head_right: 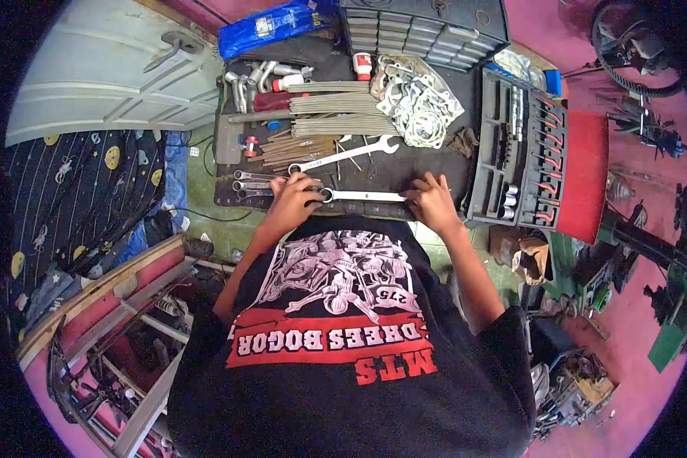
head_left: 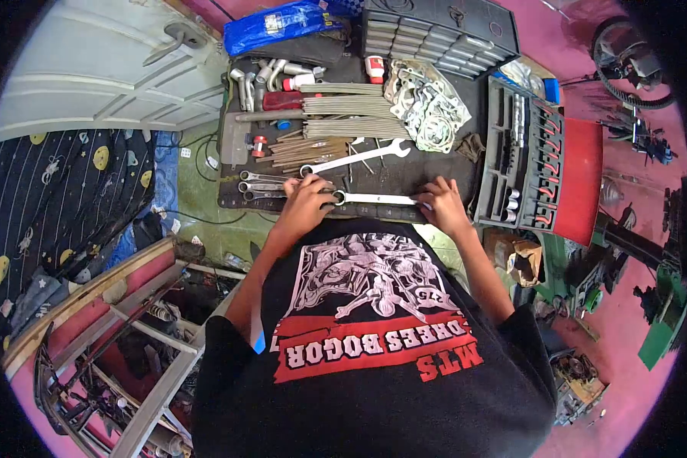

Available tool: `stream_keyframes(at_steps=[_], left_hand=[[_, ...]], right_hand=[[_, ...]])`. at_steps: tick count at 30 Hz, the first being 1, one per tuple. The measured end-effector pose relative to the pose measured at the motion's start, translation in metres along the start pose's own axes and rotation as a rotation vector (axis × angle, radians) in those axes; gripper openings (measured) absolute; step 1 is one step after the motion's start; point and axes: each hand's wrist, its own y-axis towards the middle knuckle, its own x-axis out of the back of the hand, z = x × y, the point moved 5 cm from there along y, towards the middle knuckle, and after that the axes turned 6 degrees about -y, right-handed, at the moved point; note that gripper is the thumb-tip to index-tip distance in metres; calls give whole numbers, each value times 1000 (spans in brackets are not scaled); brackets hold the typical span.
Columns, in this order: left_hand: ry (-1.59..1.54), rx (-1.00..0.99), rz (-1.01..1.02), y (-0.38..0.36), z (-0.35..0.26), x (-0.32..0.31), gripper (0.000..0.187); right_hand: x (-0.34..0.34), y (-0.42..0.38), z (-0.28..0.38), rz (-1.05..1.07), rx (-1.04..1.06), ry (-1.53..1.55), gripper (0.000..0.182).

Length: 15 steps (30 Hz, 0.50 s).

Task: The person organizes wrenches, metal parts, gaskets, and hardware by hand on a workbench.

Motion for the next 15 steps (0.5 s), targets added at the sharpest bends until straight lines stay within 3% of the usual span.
stream_keyframes(at_steps=[5, 8, 15], left_hand=[[54, 0, -69, -8, -6, -6, 15], [0, 23, -53, -8, -5, -9, 19], [48, -25, -57, 6, -8, -7, 17]], right_hand=[[2, -10, -1, 24, -14, -24, 32], [2, -7, -1, -95, 35, -113, 33], [5, 4, -1, -67, 73, -116, 23]])
